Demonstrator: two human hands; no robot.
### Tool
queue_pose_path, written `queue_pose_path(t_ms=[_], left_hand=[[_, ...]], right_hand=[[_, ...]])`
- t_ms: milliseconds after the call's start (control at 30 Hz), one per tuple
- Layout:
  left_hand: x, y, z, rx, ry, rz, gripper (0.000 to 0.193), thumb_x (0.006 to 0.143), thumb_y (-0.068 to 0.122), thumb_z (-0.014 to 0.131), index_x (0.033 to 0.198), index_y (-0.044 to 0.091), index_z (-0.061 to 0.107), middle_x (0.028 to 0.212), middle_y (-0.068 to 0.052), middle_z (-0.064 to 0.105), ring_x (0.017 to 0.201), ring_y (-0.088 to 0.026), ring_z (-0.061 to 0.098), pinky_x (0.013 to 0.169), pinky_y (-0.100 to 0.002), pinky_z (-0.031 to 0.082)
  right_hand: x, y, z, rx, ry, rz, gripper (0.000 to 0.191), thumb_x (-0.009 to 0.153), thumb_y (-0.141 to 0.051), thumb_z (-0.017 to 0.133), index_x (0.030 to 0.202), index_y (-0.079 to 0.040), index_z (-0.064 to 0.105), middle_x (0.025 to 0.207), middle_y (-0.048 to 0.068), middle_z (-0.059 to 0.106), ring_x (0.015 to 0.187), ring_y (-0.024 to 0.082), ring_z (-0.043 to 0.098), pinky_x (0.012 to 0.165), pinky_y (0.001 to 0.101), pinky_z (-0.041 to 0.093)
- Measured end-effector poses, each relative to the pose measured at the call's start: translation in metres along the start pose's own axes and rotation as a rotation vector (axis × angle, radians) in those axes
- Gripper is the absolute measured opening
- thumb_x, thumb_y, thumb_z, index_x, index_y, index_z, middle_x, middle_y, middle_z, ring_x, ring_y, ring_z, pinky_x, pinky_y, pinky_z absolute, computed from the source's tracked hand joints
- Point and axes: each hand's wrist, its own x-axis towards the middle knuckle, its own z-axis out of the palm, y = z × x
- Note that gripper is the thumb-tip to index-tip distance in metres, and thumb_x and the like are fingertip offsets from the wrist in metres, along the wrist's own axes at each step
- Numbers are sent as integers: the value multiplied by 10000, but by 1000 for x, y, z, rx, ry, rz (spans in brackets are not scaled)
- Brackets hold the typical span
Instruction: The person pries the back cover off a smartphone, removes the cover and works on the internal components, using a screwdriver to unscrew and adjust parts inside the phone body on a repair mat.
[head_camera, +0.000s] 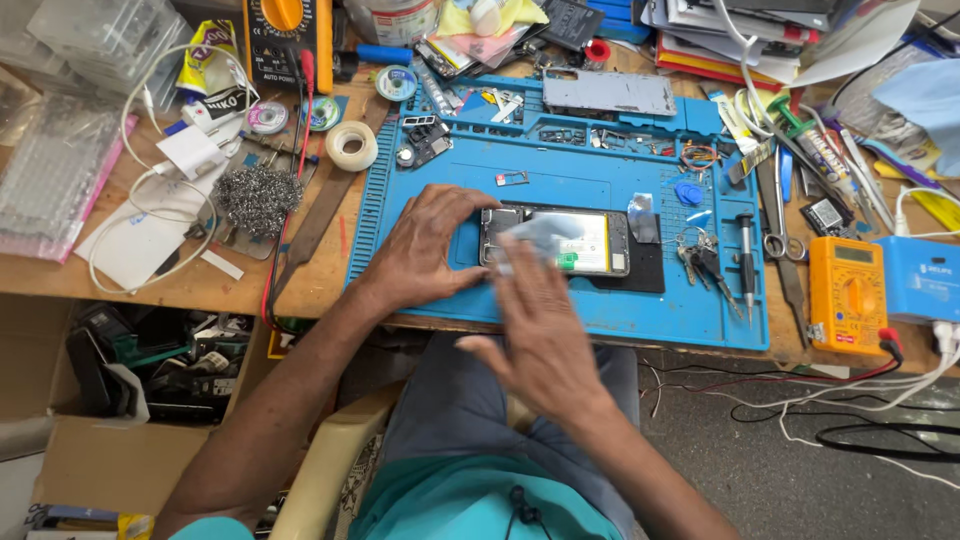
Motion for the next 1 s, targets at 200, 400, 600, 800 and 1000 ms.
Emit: queue_pose_path(t_ms=[200, 400, 600, 800, 1000], left_hand=[[-2, 1, 0, -21, -9, -92, 862, 660, 306, 921, 1378, 72, 505, 1328, -130, 606, 1299, -341, 523, 1100, -472, 414], [-3, 2, -3, -20, -30, -131, 885, 665, 330, 935, 1392, 88, 491, 1338, -118, 604, 1308, -331, 511, 1103, -469, 408], [-1, 6, 0, -79, 2, -138, 891, 696, 266, 900, 1445, 84, 452, 1303, -96, 624, 1274, -303, 557, 1115, -449, 426], [-2, 4, -3, -52, -57, -233, 857, 749, 254, 846, 1481, 114, 423, 1265, -70, 665, 1288, -304, 560, 1139, -452, 409], [-3, -3, -1, 13, -79, -90, 1073, 731, 285, 885, 1596, 129, 270, 1494, -223, 460, 1411, -398, 399, 1125, -539, 331]], right_hand=[[-6, 29, -24, -140, -148, 215, 891, 902, -592, 584, 1543, -6, 385, 1543, 220, 395, 1462, 386, 326, 1223, 523, 152], [-24, 59, -69, -194, 66, 352, 750, 1056, -487, 477, 1580, 35, 356, 1666, 232, 336, 1570, 369, 284, 1296, 520, 126], [35, 1, -18, -14, -200, 67, 813, 1010, -582, 473, 1533, 33, 382, 1604, 220, 355, 1528, 373, 278, 1275, 482, 155], [50, 39, -12, -136, -179, 13, 805, 1031, -610, 387, 1529, 21, 416, 1603, 211, 364, 1513, 355, 261, 1246, 490, 135], [6, 61, -36, -200, -128, 95, 782, 1017, -591, 408, 1491, 30, 449, 1576, 222, 422, 1520, 325, 291, 1244, 474, 156]])
